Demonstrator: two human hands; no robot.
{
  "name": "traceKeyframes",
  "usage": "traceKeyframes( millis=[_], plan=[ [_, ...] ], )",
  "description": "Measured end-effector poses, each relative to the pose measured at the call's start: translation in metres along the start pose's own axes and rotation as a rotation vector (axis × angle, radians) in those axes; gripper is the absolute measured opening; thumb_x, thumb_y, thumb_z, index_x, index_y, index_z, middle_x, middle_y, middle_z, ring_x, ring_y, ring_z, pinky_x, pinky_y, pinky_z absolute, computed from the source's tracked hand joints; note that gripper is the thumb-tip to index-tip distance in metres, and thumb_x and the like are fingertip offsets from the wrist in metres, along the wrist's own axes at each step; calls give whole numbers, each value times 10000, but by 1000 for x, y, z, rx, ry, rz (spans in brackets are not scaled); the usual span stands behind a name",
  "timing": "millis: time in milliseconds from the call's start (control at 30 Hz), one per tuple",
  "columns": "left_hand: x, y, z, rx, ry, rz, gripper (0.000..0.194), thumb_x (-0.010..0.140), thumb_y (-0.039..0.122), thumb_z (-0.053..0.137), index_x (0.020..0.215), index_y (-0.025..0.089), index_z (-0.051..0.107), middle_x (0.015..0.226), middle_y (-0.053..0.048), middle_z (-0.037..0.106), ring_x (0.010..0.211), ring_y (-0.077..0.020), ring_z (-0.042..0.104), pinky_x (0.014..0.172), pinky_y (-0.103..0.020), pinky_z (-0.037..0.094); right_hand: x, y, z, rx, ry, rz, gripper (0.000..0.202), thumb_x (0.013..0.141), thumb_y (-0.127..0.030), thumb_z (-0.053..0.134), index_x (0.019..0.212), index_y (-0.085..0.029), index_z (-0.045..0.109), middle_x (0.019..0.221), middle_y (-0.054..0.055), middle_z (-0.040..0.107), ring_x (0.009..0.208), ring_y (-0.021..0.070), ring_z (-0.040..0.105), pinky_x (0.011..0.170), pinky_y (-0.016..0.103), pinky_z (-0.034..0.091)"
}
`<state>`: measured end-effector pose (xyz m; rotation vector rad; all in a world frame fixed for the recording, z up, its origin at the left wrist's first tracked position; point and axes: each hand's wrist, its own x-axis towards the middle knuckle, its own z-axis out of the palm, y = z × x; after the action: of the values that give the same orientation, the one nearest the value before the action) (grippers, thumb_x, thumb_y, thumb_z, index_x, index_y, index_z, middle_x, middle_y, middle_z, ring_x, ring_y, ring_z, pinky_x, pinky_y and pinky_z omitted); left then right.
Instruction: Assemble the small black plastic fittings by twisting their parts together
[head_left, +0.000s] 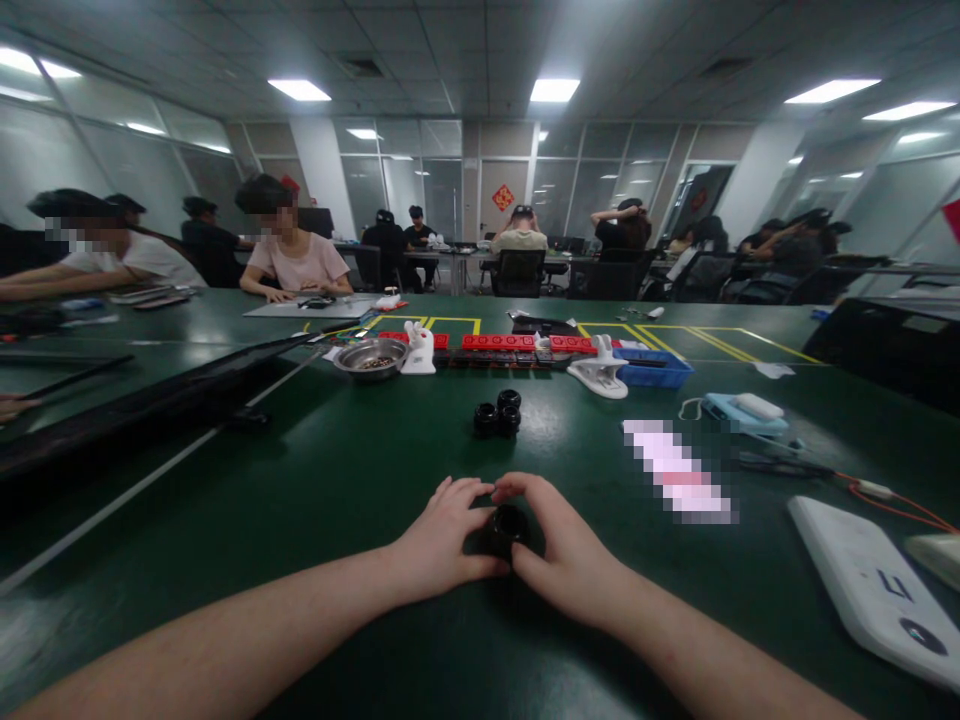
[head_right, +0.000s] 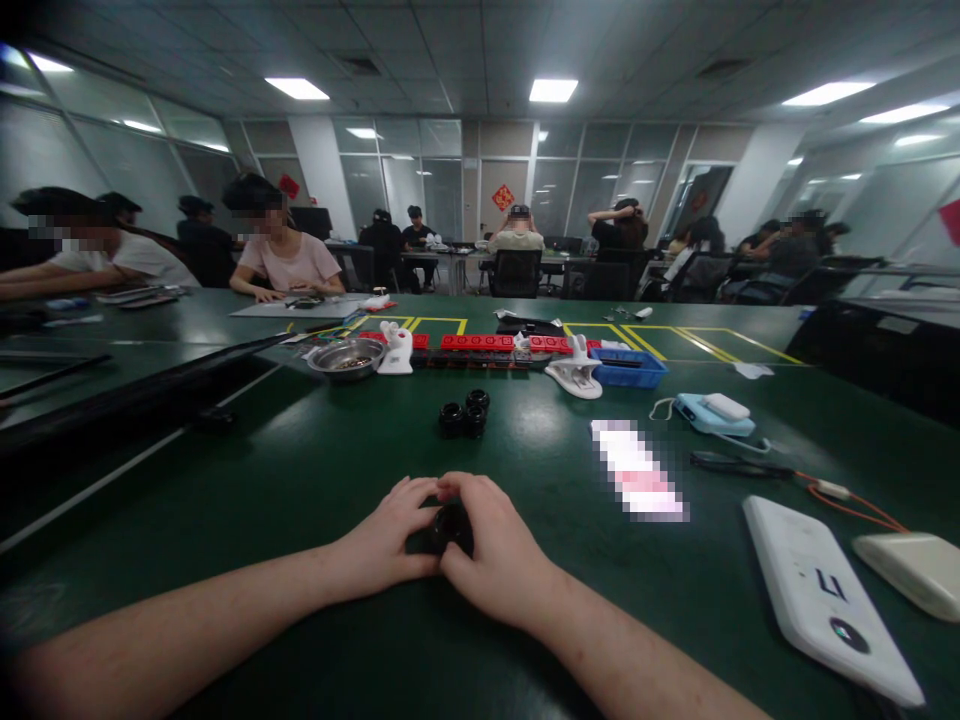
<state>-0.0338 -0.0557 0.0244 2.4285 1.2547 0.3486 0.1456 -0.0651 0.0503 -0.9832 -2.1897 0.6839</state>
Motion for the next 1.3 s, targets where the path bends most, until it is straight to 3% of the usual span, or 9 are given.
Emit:
traceKeyframes(
  millis=[133,267,467,567,700,833,933,1133,1300],
  plan=[
    [0,0,-1,-17,-11,-4,429,706,463,594,1100,302,540,1310,-52,377,1236,-293,270,1012,-550,120,0,0,-1,-50,36,32,484,646,-115,537,1112,-169,416,1087,86,505,1023,210,463,892,378,373],
    [-1,2,-3,-32,-15,-14,429,708,453,595,1106,305,535,1310,-53,378,1236,-299,267,1015,-547,117,2,0,2,-124,43,97,430,653,-221,616,1051,-166,463,971,72,539,913,219,497,814,392,409],
    [-1,1,-3,-13,-11,3,445,704,454,601,1110,284,536,1302,-56,378,1228,-298,273,1014,-548,127,0,-4,-2,-41,-34,-5,497,621,-57,505,1097,-178,431,1050,73,528,975,199,490,874,368,385],
    [-1,-1,-1,-16,-6,20,438,712,460,590,1110,287,535,1311,-51,368,1233,-298,265,1016,-548,115,0,-5,-4,-48,-8,-4,496,641,-98,526,1118,-185,418,1097,84,508,1022,222,467,893,403,368],
    [-1,-2,1,-25,-7,8,428,714,461,587,1107,300,534,1307,-52,375,1236,-303,260,1011,-552,123,2,-3,-2,-114,57,83,428,658,-209,608,1057,-173,457,954,72,541,903,226,503,800,403,413],
    [0,-2,1,-8,-2,4,445,705,477,590,1105,287,539,1305,-55,377,1227,-301,275,1016,-542,127,1,-2,0,-78,9,45,386,641,-108,555,1012,-172,473,938,58,542,879,198,508,802,369,417],
    [0,-2,2,7,5,11,457,697,473,600,1101,266,545,1291,-68,388,1221,-298,283,1016,-536,133,0,-4,-1,-19,-28,-17,462,604,-36,493,1041,-181,454,1018,60,530,953,188,493,860,355,394],
    [0,-5,4,1,6,9,469,691,480,605,1119,302,529,1301,-59,383,1225,-298,283,1006,-551,133,2,-3,-2,-126,106,82,399,659,-205,606,1028,-171,459,962,77,537,913,229,499,801,401,412],
    [0,-4,3,-8,0,3,455,693,485,599,1100,288,546,1307,-60,379,1228,-303,276,1009,-542,136,3,-2,0,-121,32,88,356,656,-159,587,993,-181,475,884,47,549,837,202,516,765,373,426]
  ],
)
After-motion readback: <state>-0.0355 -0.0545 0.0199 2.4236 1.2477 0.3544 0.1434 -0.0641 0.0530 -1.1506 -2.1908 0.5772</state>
